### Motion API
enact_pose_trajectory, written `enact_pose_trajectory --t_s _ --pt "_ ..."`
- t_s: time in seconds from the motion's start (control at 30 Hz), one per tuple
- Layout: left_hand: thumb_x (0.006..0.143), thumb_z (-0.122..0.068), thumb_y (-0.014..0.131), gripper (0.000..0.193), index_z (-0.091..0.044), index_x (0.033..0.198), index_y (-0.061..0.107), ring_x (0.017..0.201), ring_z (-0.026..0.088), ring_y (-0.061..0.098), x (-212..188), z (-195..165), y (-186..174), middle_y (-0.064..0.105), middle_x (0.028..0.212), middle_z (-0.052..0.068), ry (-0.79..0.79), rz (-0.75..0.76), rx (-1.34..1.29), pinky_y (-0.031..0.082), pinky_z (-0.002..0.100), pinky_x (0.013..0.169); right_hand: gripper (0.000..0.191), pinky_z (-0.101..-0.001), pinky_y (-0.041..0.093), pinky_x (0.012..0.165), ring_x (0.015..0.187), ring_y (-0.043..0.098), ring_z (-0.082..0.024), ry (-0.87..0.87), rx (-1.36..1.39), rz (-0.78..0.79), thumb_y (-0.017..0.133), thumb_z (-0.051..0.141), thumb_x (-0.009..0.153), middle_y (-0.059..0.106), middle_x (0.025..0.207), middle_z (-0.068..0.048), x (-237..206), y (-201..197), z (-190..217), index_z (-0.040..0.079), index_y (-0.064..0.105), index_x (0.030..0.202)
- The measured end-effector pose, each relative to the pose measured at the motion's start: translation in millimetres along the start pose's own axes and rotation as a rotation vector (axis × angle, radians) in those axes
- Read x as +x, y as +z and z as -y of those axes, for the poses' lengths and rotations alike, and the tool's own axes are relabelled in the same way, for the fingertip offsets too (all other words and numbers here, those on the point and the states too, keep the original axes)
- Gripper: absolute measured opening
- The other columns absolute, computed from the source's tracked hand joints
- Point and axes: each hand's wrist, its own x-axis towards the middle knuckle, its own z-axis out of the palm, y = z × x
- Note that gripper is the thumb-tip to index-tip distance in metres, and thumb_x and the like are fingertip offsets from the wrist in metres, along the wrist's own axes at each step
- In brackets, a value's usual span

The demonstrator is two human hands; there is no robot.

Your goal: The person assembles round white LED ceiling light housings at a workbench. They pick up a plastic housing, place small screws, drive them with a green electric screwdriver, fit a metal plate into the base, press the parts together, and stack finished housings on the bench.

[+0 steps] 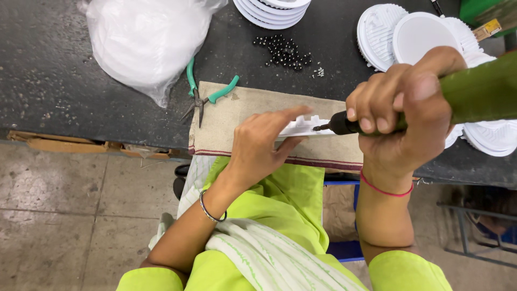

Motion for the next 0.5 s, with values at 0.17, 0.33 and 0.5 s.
enact_pose_trajectory --t_s 0.17,0.33,0.5 --pt "0.087 -0.015 0.083 0.062 -0.014 0.142 0.054 0.088 0.024 0.071 5 7 7 0.075 0.103 0.006 -0.049 -0.005 0.006 0.053 0.038 0.078 0.021 -0.0328 0.042 0.049 0.041 0.035 -0.013 0.04 0.012 -0.038 0.051 0.013 0.108 0.037 0.054 -0.003 12 2 -4 0.006 0.039 0.091" --pt "0.086 -0.016 0.083 0.063 -0.014 0.142 0.056 0.088 0.025 0.071 11 4 11 0.075 0.101 0.005 -0.043 0.01 0.022 0.052 0.04 0.079 0.021 -0.033 0.043 0.049 0.04 0.035 -0.013 0.053 0.004 0.007 0.05 0.01 0.105 0.038 0.053 -0.003 22 3 0 0.005 0.041 0.086" --pt "0.084 -0.015 0.084 0.056 -0.013 0.135 0.062 0.089 0.025 0.07 7 -12 12 0.073 0.099 0.005 -0.008 0.045 0.072 0.051 0.04 0.078 0.021 -0.0334 0.045 0.052 0.043 0.037 -0.013 0.061 0.027 0.001 0.052 0.011 0.106 0.038 0.054 -0.003 10 -6 10 0.005 0.04 0.089"
